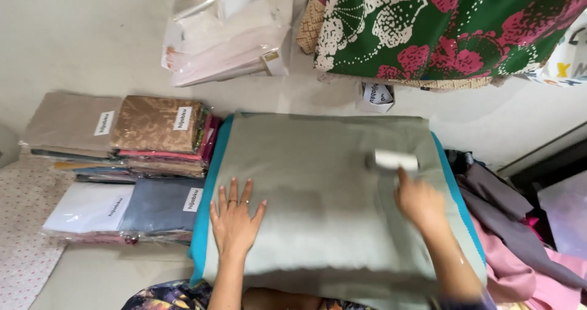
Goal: Spreading out a piece of fabric, cleaning it with a lint roller, and folding it neatly.
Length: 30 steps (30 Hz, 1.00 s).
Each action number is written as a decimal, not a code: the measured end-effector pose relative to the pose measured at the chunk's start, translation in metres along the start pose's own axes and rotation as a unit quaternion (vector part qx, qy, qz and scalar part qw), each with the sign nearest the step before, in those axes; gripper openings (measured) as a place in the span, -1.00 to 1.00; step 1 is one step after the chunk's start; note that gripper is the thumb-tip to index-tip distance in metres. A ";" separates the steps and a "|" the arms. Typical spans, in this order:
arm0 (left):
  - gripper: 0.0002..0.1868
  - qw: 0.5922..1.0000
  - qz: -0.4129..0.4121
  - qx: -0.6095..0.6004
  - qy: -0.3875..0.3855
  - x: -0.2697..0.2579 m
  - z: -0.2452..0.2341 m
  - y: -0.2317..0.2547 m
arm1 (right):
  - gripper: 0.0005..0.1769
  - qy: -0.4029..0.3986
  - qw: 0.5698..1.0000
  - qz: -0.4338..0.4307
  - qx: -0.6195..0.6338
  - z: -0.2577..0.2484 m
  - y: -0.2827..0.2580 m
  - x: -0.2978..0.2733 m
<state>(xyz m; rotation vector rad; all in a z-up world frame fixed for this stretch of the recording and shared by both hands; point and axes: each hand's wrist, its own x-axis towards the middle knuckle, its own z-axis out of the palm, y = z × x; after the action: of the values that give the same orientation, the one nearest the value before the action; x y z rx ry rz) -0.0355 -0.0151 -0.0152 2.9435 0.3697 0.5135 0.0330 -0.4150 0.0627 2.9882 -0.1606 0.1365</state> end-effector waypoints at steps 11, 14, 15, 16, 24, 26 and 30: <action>-0.22 1.000 0.004 0.021 0.013 -0.001 -0.003 0.001 | -0.36 -0.046 0.997 0.066 0.013 0.029 0.068 0.069; -0.21 1.000 -0.009 -0.003 -0.020 0.001 -0.003 0.000 | -0.38 0.081 0.996 0.000 0.041 0.064 0.078 0.129; -0.21 1.000 -0.008 -0.002 -0.017 0.002 -0.002 0.000 | -0.38 0.084 0.996 0.000 0.043 0.056 0.075 0.127; -0.21 1.000 -0.008 0.003 -0.007 0.002 0.000 -0.001 | -0.38 0.038 0.998 0.016 0.053 0.048 0.072 0.125; -0.20 1.000 -0.002 0.009 -0.003 0.000 0.000 0.000 | -0.37 -0.154 0.983 0.015 -0.095 -0.023 0.086 -0.098; -0.21 1.000 -0.003 -0.005 -0.003 0.000 -0.002 0.001 | -0.25 -0.187 0.979 0.011 -0.080 -0.007 0.106 -0.122; -0.21 1.000 -0.002 -0.007 -0.001 0.000 -0.002 0.001 | -0.31 -0.108 0.986 0.068 -0.103 0.008 0.112 -0.068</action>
<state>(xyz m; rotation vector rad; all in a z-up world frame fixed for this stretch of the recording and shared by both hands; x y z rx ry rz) -0.0364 -0.0155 -0.0130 2.9298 0.3709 0.5105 -0.0460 -0.5195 0.0636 2.7780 -0.3784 -0.1813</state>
